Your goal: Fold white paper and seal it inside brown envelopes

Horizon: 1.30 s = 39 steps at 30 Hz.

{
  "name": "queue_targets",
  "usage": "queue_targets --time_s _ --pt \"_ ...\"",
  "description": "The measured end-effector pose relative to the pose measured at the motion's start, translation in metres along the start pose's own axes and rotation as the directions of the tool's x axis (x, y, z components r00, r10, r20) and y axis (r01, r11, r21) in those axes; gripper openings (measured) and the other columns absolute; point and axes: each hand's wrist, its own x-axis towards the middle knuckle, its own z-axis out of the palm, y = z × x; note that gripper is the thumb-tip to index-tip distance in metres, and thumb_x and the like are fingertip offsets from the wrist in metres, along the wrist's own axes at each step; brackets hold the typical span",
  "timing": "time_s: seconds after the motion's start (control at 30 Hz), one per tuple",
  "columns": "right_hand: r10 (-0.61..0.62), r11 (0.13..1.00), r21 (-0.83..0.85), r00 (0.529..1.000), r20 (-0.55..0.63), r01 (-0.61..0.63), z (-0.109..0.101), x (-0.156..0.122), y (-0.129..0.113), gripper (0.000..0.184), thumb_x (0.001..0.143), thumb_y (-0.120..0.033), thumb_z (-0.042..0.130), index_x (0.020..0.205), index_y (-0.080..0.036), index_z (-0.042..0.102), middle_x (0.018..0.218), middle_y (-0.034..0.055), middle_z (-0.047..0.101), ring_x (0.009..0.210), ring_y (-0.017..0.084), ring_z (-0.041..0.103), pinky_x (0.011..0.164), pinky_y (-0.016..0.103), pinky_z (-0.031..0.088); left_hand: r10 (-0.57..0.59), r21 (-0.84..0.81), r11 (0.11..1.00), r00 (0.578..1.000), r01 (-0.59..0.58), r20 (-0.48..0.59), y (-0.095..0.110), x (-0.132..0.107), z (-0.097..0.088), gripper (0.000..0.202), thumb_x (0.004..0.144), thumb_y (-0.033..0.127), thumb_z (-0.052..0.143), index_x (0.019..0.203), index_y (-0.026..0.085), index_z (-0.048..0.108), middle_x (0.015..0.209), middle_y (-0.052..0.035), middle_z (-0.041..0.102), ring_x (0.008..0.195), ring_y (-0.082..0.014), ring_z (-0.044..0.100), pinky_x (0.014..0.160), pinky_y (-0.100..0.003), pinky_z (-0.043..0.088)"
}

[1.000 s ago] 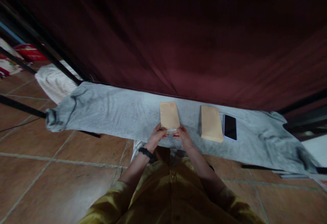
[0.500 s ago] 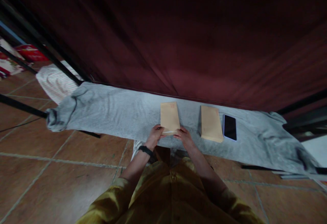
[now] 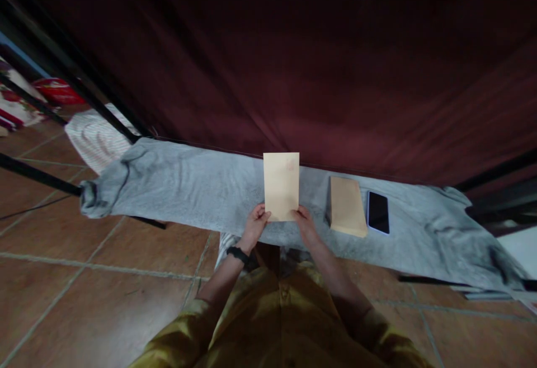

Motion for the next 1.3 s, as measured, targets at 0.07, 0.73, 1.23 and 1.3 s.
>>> queue_targets --time_s 0.07,0.73,1.23,1.3 --pt "-0.007 1.0 -0.026 1.0 0.014 0.007 0.002 -0.002 0.002 0.015 0.07 -0.039 0.065 0.081 -0.027 0.065 0.08 -0.001 0.074 0.08 0.021 0.068 0.074 0.032 0.055 0.017 -0.006 1.0 1.0 -0.017 0.005 -0.002 0.0 -0.001 0.034 0.076 0.035 0.073 0.103 0.019 0.061 0.089 -0.0032 0.075 0.081 -0.0191 0.071 0.067 -0.027 0.055" --pt "-0.118 0.968 -0.214 0.99 0.07 0.131 -0.002 0.002 -0.003 0.02 0.078 -0.03 0.056 0.093 -0.029 0.07 0.094 -0.0029 0.074 0.099 0.021 0.067 0.097 0.036 0.052 -0.008 0.007 1.0 1.0 0.008 -0.019 -0.005 0.009 0.002 0.026 0.072 0.015 0.066 0.098 0.018 0.066 0.093 -0.0033 0.073 0.081 -0.017 0.067 0.066 -0.025 0.056" --pt "-0.292 0.877 -0.371 0.952 0.094 0.306 -0.019 -0.007 0.015 0.031 0.084 -0.029 0.057 0.111 -0.028 0.07 0.12 0.0046 0.071 0.113 0.023 0.065 0.106 0.047 0.05 -0.178 -0.015 0.984 0.984 0.179 0.006 0.002 0.012 -0.002 0.033 0.069 0.016 0.071 0.101 0.017 0.067 0.09 -0.0058 0.073 0.084 -0.0195 0.071 0.066 -0.025 0.058" --pt "-0.359 0.791 -0.465 0.918 0.171 0.396 -0.024 -0.015 0.02 0.037 0.085 -0.026 0.056 0.12 -0.026 0.068 0.131 0.0069 0.065 0.122 0.024 0.061 0.113 0.047 0.045 -0.165 0.005 0.986 0.986 0.165 -0.003 0.001 0.012 0.0 0.034 0.071 0.015 0.068 0.105 0.016 0.068 0.093 -0.0068 0.074 0.084 -0.0192 0.071 0.065 -0.025 0.057"
